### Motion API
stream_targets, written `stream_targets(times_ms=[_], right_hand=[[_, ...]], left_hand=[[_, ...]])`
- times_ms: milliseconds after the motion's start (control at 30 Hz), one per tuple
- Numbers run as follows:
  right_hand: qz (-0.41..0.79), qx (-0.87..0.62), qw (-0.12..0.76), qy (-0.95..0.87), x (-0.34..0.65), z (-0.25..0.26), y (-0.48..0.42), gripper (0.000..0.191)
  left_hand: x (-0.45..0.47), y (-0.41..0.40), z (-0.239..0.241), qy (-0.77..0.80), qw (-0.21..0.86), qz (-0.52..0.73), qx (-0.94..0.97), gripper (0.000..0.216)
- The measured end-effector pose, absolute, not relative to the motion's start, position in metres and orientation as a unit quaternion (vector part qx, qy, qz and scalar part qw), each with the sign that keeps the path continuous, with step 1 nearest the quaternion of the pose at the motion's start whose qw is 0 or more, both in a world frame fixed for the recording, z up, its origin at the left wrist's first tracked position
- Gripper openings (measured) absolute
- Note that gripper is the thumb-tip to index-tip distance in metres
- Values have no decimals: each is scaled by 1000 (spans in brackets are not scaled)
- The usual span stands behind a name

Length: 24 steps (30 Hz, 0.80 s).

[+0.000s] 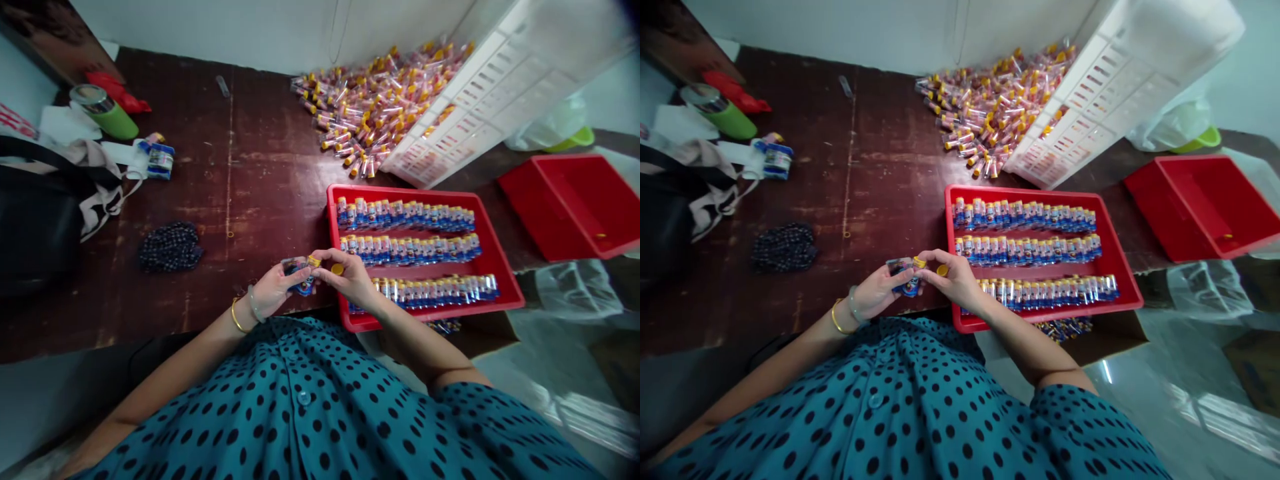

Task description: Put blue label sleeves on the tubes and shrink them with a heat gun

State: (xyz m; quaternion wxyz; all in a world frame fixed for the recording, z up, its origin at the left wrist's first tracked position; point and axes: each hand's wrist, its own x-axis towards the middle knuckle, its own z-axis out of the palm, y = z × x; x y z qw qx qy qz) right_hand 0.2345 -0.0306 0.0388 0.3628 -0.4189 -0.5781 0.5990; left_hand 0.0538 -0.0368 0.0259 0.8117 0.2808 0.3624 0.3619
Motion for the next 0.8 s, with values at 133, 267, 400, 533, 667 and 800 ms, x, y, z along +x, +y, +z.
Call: stream_targets(times_ms=[133, 267, 400, 533, 667, 800], right_hand=[[617, -412, 391, -546, 234, 40, -35, 26], [594, -410, 393, -569, 240, 40, -30, 22], [553, -418, 379, -613, 245, 39, -25, 21], [591, -407, 383, -582, 241, 38, -29, 21], [604, -429, 407, -533, 251, 41, -23, 26], [506, -537, 413, -534, 306, 42, 10, 29]], left_hand=[[56, -37, 28, 368, 800, 363, 306, 32], [57, -37, 28, 380, 783, 350, 346, 30], [58, -36, 28, 389, 773, 339, 368, 31], [61, -35, 29, 399, 766, 352, 361, 31], [64, -32, 27, 417, 775, 360, 310, 37], [64, -29, 21, 431, 782, 348, 286, 35]])
